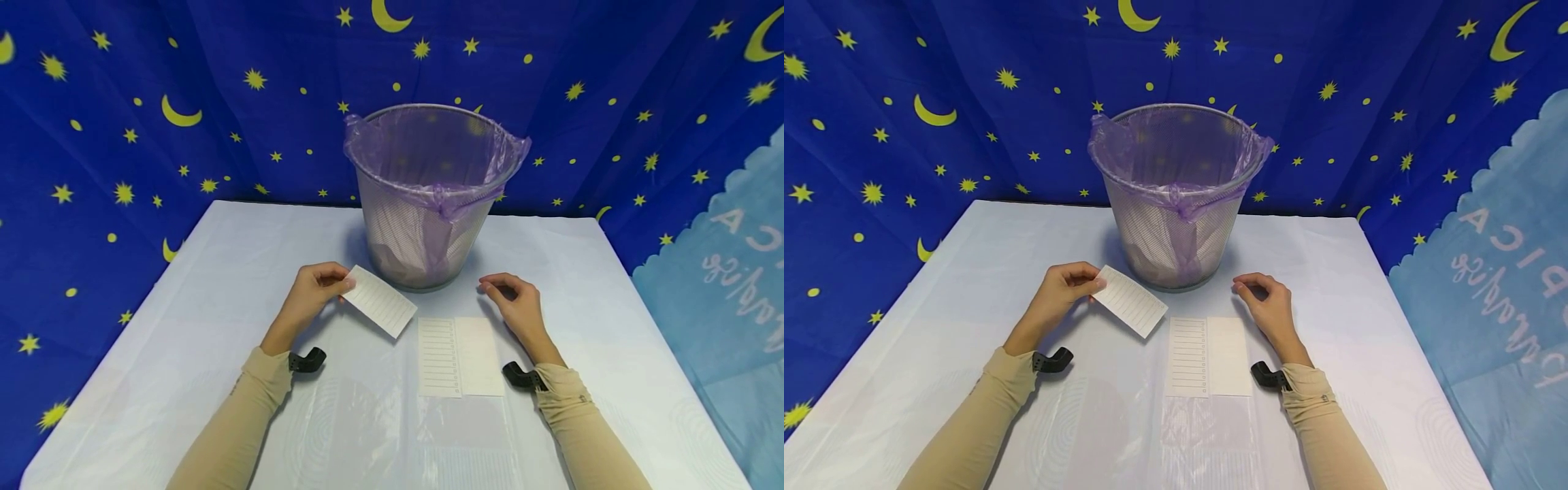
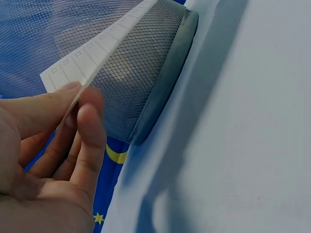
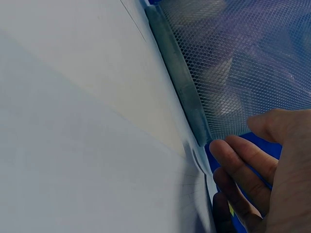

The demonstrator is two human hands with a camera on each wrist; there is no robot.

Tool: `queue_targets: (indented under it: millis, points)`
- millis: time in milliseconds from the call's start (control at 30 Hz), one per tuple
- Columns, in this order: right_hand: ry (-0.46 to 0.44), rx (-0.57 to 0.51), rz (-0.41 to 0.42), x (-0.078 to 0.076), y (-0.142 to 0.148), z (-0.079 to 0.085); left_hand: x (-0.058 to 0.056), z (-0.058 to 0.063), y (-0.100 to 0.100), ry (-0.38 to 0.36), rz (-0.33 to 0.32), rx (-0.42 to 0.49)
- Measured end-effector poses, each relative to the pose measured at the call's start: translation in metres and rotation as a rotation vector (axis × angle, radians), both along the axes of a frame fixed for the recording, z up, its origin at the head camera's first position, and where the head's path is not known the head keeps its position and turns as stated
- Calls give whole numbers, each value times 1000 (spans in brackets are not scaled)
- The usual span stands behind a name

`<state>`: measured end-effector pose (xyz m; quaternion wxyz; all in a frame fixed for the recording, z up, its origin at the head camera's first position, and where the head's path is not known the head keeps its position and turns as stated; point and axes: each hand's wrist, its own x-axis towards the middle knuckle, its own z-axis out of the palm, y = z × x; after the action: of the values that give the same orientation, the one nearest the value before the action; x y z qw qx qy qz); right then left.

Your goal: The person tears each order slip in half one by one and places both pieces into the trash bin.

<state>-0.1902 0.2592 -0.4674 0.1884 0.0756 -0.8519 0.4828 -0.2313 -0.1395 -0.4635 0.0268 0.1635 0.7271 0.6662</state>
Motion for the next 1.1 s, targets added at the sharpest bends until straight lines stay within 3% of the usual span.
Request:
queue_targets:
  millis: [233,733,933,1100]
  points:
    - [0,-4,2,0,0,-1,1,1,4,-9,87,9]
    - [-9,-4,0,-1,0,-2,5,-5,15,-110,143,89]
    - [1,-14,9,-2,-1,-1,7,-11,25,-141,85,201]
    - [-12,-39,18,0,-2,1,12,-17,35,-141,32,234]
